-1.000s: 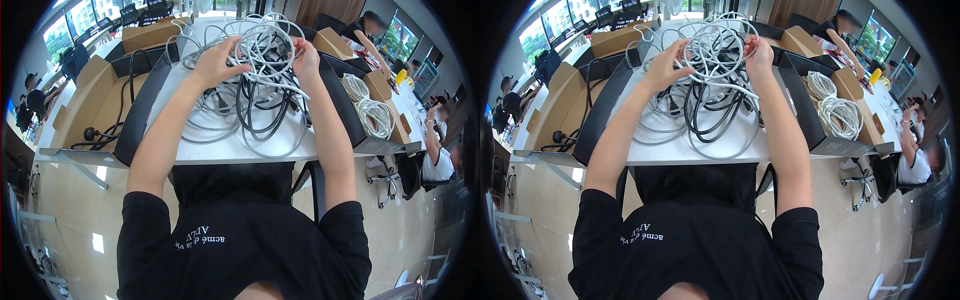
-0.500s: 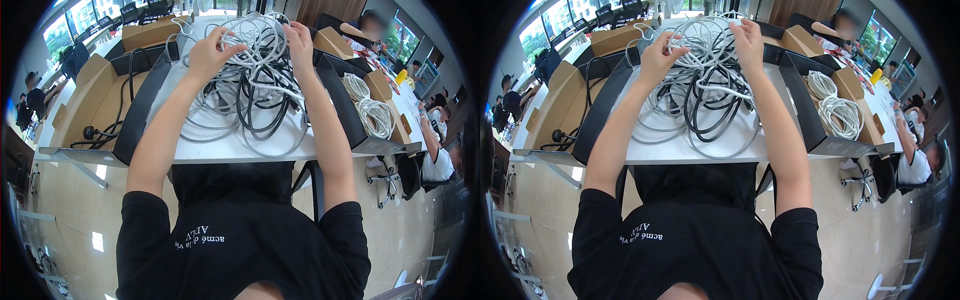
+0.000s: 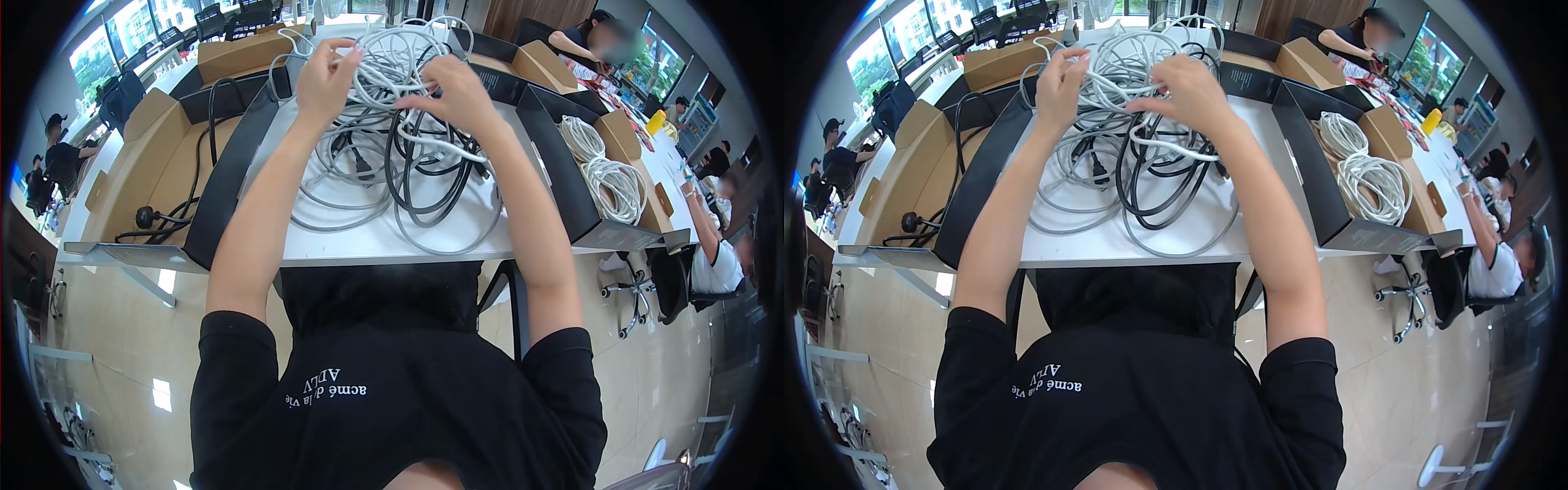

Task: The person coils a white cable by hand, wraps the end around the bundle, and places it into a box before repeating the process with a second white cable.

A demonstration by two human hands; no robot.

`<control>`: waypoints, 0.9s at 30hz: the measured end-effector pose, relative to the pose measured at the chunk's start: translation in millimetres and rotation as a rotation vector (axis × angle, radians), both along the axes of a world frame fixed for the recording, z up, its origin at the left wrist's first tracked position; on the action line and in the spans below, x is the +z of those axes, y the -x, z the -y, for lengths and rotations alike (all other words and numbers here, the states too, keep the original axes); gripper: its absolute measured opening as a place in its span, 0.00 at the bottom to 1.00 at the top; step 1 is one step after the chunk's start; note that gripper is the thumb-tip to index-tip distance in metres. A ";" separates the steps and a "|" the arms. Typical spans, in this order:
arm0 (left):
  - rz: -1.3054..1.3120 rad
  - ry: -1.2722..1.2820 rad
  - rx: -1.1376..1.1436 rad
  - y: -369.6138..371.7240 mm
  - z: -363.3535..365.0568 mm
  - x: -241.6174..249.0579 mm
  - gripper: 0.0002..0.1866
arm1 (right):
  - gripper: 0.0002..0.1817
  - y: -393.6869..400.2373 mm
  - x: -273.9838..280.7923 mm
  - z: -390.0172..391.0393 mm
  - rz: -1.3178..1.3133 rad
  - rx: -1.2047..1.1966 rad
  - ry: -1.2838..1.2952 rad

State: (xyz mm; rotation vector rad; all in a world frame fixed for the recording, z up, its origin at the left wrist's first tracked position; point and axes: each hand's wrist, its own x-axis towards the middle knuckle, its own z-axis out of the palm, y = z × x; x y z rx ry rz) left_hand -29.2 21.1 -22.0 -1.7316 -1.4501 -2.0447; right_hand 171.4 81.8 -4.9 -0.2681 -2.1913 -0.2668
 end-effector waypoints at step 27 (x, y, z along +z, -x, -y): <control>0.425 -0.044 -0.099 64.1 -26.5 -8.2 0.19 | 0.39 -50.7 -0.1 -68.6 -1.323 0.668 1.364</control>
